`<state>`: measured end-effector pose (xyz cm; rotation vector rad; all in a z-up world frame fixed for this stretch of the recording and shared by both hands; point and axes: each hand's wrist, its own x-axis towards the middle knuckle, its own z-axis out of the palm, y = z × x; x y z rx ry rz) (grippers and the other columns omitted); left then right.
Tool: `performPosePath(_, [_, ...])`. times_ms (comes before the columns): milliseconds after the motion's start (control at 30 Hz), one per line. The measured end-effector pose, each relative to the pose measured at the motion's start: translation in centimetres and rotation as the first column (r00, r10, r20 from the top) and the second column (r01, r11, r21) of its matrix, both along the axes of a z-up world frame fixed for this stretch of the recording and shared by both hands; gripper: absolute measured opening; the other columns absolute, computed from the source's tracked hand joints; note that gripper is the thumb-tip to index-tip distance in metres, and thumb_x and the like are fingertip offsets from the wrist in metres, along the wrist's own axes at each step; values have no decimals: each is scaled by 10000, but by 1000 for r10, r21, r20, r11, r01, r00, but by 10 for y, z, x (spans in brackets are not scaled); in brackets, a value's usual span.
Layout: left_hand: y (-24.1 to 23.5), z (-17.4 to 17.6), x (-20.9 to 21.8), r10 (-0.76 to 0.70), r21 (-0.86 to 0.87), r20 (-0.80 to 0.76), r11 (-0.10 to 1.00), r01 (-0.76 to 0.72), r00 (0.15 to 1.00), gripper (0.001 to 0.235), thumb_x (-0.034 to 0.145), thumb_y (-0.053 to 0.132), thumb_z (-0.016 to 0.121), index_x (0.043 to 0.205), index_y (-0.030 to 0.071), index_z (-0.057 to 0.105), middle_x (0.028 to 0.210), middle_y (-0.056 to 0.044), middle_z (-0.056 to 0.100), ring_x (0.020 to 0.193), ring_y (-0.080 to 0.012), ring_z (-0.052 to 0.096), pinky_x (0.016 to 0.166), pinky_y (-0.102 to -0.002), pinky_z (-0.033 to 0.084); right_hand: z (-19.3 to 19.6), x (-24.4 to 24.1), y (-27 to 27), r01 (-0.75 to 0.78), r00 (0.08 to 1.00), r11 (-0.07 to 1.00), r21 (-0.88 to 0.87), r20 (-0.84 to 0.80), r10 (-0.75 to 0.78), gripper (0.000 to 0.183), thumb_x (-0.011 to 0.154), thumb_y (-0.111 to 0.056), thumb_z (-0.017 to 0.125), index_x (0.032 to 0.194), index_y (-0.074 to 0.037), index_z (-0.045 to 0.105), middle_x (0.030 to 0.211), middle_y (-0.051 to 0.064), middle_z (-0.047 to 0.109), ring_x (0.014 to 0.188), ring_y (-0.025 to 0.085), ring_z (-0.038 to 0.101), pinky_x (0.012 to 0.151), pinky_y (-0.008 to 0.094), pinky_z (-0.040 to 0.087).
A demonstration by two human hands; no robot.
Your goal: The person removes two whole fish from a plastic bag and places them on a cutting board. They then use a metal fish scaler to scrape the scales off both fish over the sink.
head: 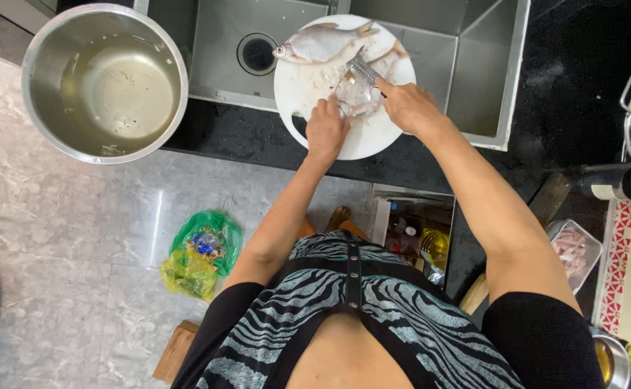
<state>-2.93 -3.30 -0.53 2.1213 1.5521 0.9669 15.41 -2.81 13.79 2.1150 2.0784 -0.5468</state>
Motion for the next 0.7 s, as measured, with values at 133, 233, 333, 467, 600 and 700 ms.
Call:
performPosePath(133, [-9,13,-12,12,17,142,1000,-15,990,380,865,174,766,1224,144,644,1018,-89,613,899,-311,632,770,-438,527,7,-18,-18,16,1000,997,-80,16,-15,499,1047,-132,453,1545,-147,450,970,304,712,858,462,713,758,560,550])
performPosePath(233, [-9,18,-13,-1,31,146,1000,-3,989,340,821,160,768,1146,179,673,960,-77,611,847,-308,620,747,-443,520,7,-30,-24,-45,999,989,-144,22,49,533,1032,-116,444,1564,-114,411,902,306,715,836,449,720,753,545,553])
performPosePath(333, [-6,23,-7,52,-32,157,998,-48,986,328,762,165,776,1077,179,684,917,-85,607,815,-318,620,708,-445,512,8,-27,-20,-63,995,984,-166,61,74,440,1091,-130,392,1527,-110,449,911,280,713,861,427,720,742,541,562])
performPosePath(467, [-3,26,-2,97,-90,159,992,-84,983,325,739,171,790,1034,156,655,905,-95,609,831,-329,622,720,-461,511,8,-24,-20,-139,975,985,-104,158,155,569,1015,-83,431,1578,-61,352,877,290,696,776,426,718,641,540,573])
performPosePath(600, [1,21,-1,122,-124,214,988,-97,969,374,722,173,795,1038,101,608,928,-101,628,852,-338,623,742,-475,506,13,-34,-28,-106,986,980,-171,111,126,576,1028,-92,440,1597,-115,350,864,280,709,776,410,724,667,518,585])
performPosePath(700, [-2,14,-5,82,-48,157,996,-76,984,366,732,118,762,1062,80,607,966,-123,632,892,-348,622,781,-480,502,17,-41,-34,-34,996,990,-134,74,44,564,1041,-99,448,1598,-107,360,868,293,711,786,434,727,697,522,581])
